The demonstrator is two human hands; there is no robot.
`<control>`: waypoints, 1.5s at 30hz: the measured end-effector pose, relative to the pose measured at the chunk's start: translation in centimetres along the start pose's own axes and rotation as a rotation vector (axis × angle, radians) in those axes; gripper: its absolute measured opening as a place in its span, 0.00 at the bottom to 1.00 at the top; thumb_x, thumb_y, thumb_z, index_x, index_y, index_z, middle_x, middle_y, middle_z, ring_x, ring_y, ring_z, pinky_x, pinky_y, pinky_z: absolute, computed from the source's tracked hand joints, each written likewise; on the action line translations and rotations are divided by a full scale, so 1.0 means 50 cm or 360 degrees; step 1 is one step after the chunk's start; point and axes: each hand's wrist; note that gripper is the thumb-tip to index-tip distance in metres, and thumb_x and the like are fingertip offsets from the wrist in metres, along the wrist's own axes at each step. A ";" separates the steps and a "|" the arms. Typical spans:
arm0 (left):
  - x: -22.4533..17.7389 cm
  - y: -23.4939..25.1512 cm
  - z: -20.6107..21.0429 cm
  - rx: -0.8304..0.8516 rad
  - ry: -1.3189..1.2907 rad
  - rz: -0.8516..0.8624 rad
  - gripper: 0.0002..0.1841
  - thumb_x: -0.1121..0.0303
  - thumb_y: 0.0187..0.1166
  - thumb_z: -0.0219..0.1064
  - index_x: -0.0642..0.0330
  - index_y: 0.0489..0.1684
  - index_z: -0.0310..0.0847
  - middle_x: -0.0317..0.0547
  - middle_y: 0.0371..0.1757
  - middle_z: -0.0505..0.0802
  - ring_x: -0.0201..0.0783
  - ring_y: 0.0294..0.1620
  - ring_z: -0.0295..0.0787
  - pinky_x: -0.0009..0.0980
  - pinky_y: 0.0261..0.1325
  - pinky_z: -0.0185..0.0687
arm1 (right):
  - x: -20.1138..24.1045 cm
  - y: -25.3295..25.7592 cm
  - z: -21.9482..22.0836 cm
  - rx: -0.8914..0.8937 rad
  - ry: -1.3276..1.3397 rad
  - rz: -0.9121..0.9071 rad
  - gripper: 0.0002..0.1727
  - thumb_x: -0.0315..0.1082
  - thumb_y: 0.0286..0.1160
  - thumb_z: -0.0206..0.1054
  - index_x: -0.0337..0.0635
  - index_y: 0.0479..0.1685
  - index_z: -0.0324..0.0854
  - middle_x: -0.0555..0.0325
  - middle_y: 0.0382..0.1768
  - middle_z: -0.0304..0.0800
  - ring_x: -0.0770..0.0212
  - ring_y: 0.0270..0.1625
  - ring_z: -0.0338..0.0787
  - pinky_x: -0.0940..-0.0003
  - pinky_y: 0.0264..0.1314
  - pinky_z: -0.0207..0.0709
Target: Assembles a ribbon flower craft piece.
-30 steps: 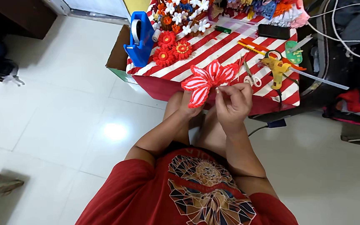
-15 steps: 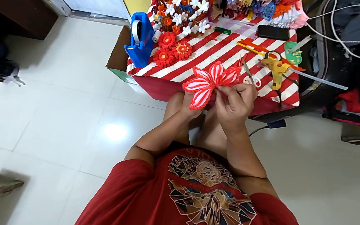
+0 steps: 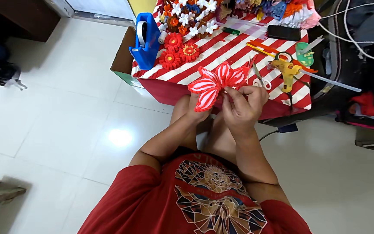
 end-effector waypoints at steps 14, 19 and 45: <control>0.000 -0.008 0.011 -0.0021 0.0043 0.0046 0.08 0.70 0.87 0.55 0.50 0.46 0.82 0.33 0.37 0.91 0.27 0.38 0.89 0.28 0.44 0.87 | 0.003 0.000 0.002 -0.0034 -0.0009 -0.0027 0.05 0.29 0.69 0.75 0.41 0.39 0.93 0.52 0.36 0.79 0.53 0.49 0.78 0.54 0.63 0.64; 0.001 -0.010 0.001 0.0037 0.0117 0.0131 0.07 0.65 0.87 0.58 0.46 0.47 0.83 0.31 0.41 0.91 0.24 0.42 0.88 0.25 0.47 0.86 | 0.004 -0.001 0.006 -0.0052 -0.0011 -0.0062 0.05 0.29 0.69 0.75 0.42 0.40 0.93 0.52 0.36 0.80 0.52 0.50 0.79 0.54 0.63 0.64; -0.006 0.007 -0.010 0.0057 -0.0127 0.0163 0.10 0.61 0.87 0.58 0.51 0.55 0.81 0.37 0.51 0.92 0.33 0.55 0.89 0.36 0.66 0.84 | -0.007 -0.024 -0.003 -0.0235 0.0291 0.0034 0.08 0.35 0.72 0.77 0.43 0.44 0.90 0.55 0.40 0.77 0.59 0.49 0.78 0.61 0.62 0.69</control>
Point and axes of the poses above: each hand's wrist, its own y-axis towards the middle knuckle, its own z-axis out of the palm, x = y × z
